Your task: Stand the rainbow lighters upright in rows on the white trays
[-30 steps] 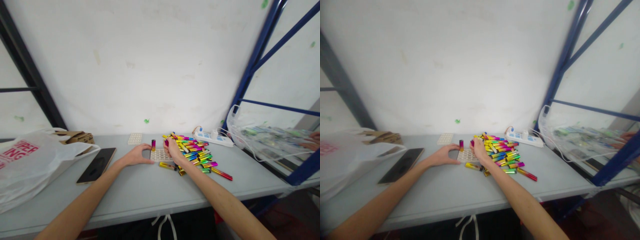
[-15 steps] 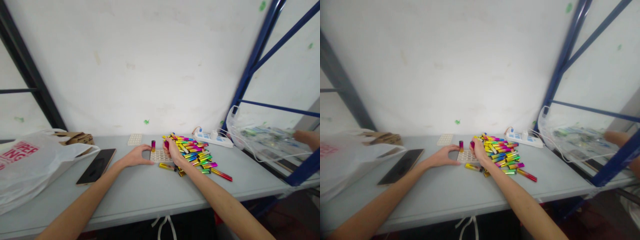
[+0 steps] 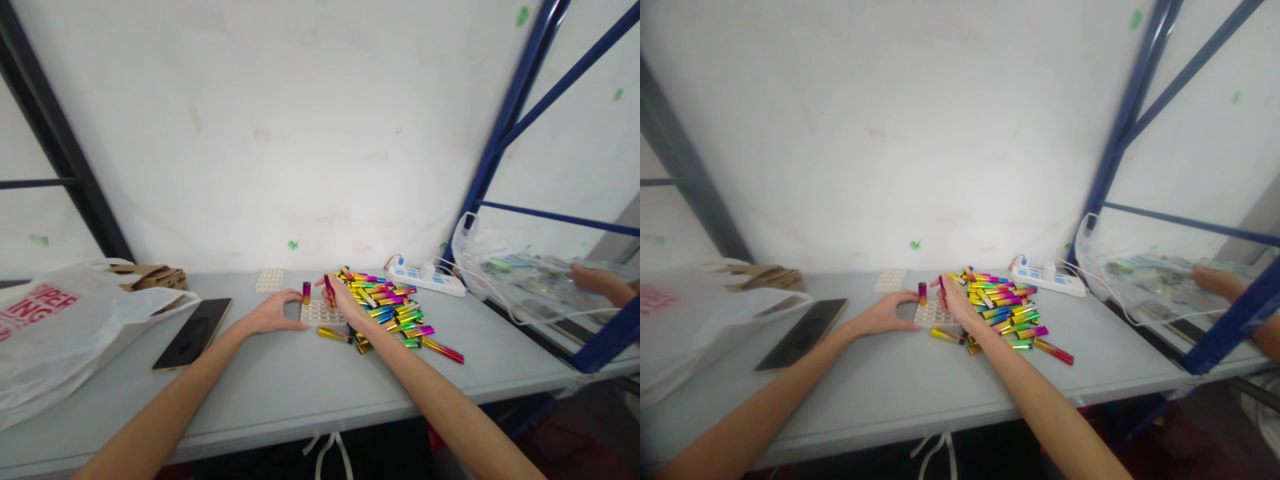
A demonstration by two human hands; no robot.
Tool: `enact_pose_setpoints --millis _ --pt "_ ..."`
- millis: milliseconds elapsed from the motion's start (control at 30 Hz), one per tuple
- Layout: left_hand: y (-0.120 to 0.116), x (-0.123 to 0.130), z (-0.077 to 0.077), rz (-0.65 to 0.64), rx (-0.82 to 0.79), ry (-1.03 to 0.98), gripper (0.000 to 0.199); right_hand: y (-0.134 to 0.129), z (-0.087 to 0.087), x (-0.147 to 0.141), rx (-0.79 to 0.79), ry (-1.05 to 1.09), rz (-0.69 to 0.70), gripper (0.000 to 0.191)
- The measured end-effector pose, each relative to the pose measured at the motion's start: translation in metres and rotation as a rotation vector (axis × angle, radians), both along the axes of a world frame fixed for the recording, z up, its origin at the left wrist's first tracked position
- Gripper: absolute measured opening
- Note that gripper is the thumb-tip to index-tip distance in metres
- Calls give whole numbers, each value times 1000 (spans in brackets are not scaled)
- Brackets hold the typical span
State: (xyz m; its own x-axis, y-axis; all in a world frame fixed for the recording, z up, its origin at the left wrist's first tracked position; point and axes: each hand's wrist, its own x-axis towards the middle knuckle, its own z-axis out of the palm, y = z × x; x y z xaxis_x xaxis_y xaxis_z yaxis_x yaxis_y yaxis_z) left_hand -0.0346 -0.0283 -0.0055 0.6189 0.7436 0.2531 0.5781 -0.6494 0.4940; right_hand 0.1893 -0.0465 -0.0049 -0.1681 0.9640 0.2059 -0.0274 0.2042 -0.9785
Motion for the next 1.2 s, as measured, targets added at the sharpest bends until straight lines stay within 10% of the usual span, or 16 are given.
enact_pose_setpoints --millis 733,1000,1200 --pt "2 2 -1 -1 0 37 71 11 -10 0 655 -569 -261 31" --pt "0 2 1 -23 10 37 68 7 2 1 680 -1009 -63 26" --pt "2 1 -1 -16 28 38 70 -1 12 -8 645 -1299 -200 43"
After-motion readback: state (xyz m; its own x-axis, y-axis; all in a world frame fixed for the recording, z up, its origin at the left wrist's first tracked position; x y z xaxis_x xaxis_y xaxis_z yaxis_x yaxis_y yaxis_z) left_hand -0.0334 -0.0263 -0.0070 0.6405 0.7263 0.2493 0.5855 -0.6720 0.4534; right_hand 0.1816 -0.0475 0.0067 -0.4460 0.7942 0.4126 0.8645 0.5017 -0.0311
